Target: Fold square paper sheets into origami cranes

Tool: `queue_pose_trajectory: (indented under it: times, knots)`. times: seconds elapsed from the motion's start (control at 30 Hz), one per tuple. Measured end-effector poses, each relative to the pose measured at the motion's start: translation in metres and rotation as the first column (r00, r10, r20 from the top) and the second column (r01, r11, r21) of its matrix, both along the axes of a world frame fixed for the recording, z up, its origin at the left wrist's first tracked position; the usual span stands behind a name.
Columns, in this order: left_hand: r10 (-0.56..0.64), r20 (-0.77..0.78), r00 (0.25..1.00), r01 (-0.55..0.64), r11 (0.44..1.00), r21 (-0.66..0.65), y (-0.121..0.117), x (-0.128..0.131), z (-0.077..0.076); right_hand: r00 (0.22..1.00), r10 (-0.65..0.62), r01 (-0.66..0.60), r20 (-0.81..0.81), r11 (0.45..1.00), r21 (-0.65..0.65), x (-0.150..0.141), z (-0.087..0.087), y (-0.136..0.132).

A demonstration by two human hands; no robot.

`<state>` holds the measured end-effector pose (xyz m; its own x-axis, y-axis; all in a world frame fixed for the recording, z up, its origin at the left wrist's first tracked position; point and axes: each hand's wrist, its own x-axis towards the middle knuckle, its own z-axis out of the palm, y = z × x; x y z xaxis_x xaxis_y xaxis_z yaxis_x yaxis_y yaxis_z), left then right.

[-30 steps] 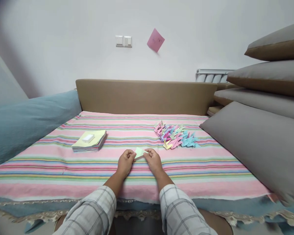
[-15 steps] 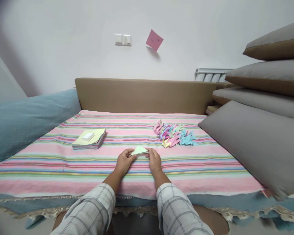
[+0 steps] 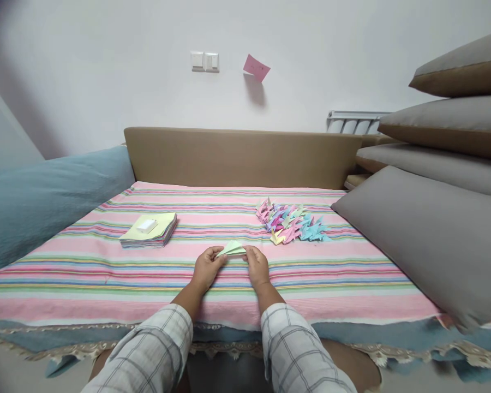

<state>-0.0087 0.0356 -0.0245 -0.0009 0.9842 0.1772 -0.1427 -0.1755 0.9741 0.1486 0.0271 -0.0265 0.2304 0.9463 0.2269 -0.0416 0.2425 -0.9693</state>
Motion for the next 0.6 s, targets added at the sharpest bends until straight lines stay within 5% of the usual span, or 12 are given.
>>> queue_pose_trajectory:
  times: [0.2, 0.6]
  knots:
    - [0.074, -0.114, 0.991, -0.071, 0.997, 0.03, -0.0038, -0.0024, 0.006, 1.0, -0.01, 0.009, 0.021, 1.0, 0.02, -0.0016, 0.0027, -0.001]
    - [0.093, -0.069, 0.993, -0.091, 0.995, 0.032, -0.0027, -0.0022, 0.0056, 0.979, 0.204, -0.202, 0.012, 0.977, -0.07, -0.0076, 0.0053, -0.0026]
